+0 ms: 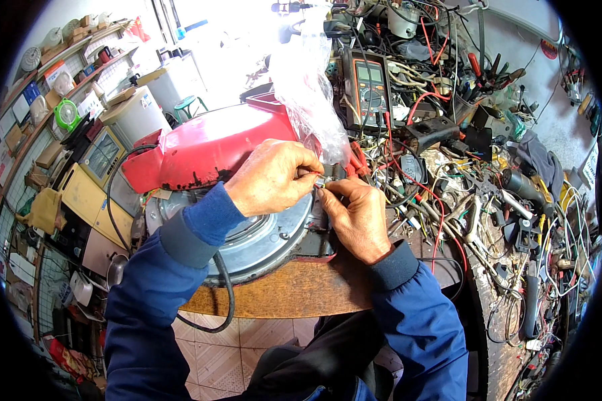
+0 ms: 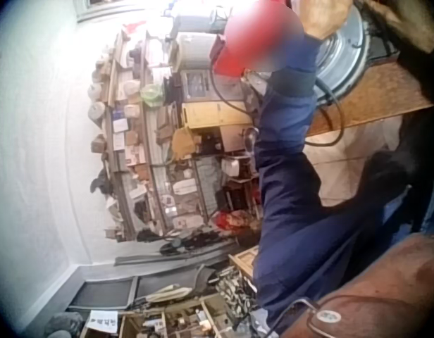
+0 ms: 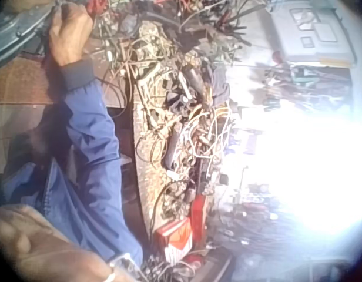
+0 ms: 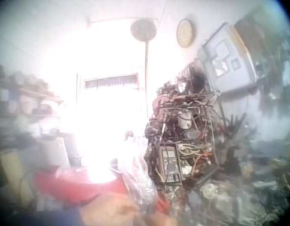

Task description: The person works on a red and silver circular electronic device, likely a motor or fan housing, on a cluttered workbench. They use wire strippers to remove insulation from wires and then twist the exposed ends together to create electrical connections.

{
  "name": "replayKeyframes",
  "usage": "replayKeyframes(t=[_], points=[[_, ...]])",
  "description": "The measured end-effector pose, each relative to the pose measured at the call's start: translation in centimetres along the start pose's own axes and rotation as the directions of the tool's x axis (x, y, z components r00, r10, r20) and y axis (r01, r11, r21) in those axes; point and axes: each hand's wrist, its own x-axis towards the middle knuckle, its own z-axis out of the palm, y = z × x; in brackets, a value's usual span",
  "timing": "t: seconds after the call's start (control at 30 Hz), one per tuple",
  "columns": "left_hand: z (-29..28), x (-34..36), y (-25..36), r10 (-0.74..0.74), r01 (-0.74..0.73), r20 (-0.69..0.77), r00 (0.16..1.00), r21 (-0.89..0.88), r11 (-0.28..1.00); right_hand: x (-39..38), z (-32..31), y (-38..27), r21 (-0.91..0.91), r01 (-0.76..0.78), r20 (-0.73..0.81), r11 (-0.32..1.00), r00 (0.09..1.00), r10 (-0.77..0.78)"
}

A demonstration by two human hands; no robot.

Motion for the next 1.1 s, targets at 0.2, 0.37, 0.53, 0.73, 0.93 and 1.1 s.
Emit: replayKeyframes(t=[0.2, 0.37, 0.53, 0.73, 0.93, 1.1], points=[[0.1, 0.0, -0.4, -0.111, 0.109, -0.007, 0.994, -0.151, 0.983, 0.1, -0.1, 0.0, 0.021, -0.064, 0.017, 0.998, 0.998, 0.063], [-0.4, 0.3, -1.0, -0.118, 0.140, 0.081, 0.990, -0.378, 0.915, 0.2, -0.4, -0.8, 0.046, -0.097, -0.070, 0.994, 0.993, 0.100], [-0.8, 0.3, -1.2, -0.118, 0.165, 0.183, 0.976, -0.268, 0.949, 1.1, -0.2, 0.0, -0.176, 0.354, -0.251, 0.919, 0.886, -0.389], [-1.1, 0.3, -0.4, -0.121, 0.169, 0.211, 0.970, -0.230, 0.958, 1.7, -0.2, -0.3, -0.272, 0.482, -0.169, 0.833, 0.828, -0.535], [-1.0, 0.2, -0.3, -0.123, 0.168, 0.201, 0.972, -0.223, 0.960, 2.0, 0.5, 0.2, -0.363, 0.510, -0.200, 0.780, 0.775, -0.600], [-0.8, 0.1, -0.7, -0.106, 0.152, 0.193, 0.975, -0.241, 0.958, 2.0, 0.2, -0.5, -0.376, 0.506, -0.173, 0.776, 0.784, -0.596]])
